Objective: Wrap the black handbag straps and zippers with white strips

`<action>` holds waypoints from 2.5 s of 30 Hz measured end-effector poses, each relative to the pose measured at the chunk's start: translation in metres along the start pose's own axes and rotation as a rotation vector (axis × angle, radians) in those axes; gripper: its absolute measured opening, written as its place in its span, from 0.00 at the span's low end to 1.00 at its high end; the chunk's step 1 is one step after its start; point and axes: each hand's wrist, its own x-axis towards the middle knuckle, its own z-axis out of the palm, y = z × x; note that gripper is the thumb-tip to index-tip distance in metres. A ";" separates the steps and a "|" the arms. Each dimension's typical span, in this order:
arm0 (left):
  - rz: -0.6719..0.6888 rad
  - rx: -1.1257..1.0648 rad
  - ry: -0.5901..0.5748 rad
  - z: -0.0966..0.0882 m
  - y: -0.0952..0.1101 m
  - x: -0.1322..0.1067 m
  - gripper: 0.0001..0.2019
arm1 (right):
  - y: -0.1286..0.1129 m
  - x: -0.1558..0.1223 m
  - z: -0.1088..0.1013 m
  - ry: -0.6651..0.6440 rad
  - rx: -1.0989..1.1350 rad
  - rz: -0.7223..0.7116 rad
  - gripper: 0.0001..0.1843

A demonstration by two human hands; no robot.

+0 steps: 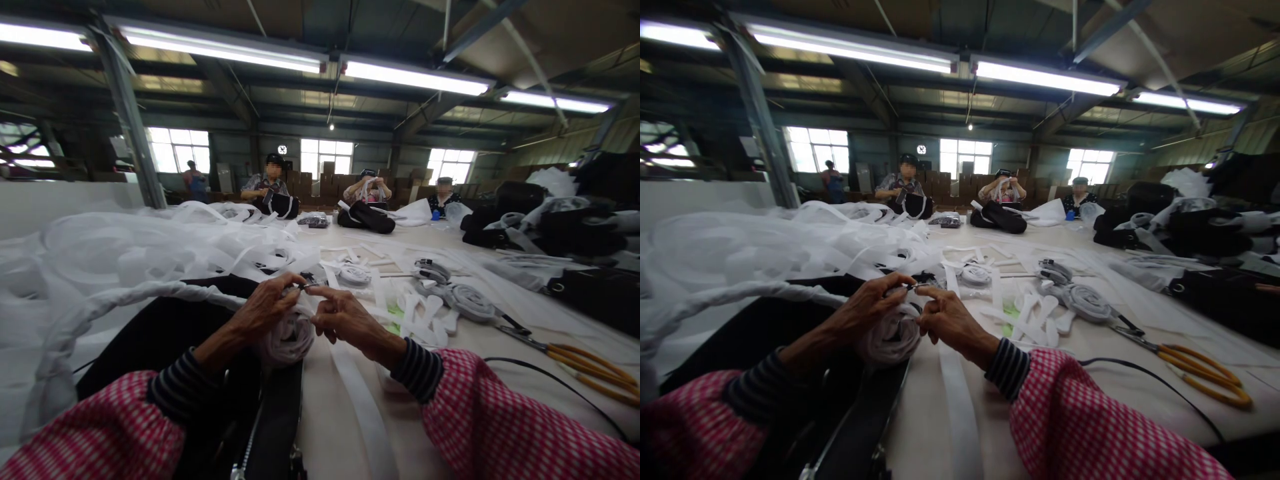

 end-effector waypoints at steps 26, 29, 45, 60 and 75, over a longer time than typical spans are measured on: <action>-0.147 -0.508 -0.057 0.002 -0.009 0.001 0.19 | 0.005 0.012 -0.001 -0.025 -0.029 -0.082 0.26; -0.156 -0.553 -0.061 0.002 -0.011 0.001 0.19 | 0.004 0.013 0.002 -0.004 -0.042 -0.091 0.23; -0.258 -0.754 -0.074 0.004 -0.017 -0.001 0.22 | 0.010 0.010 0.008 0.056 0.001 -0.109 0.21; -0.289 -0.622 -0.003 0.003 -0.008 0.003 0.21 | 0.010 0.018 0.012 0.029 0.076 -0.065 0.25; -0.421 -0.700 0.027 0.005 -0.004 0.005 0.20 | 0.018 0.005 0.011 0.043 -0.054 -0.210 0.37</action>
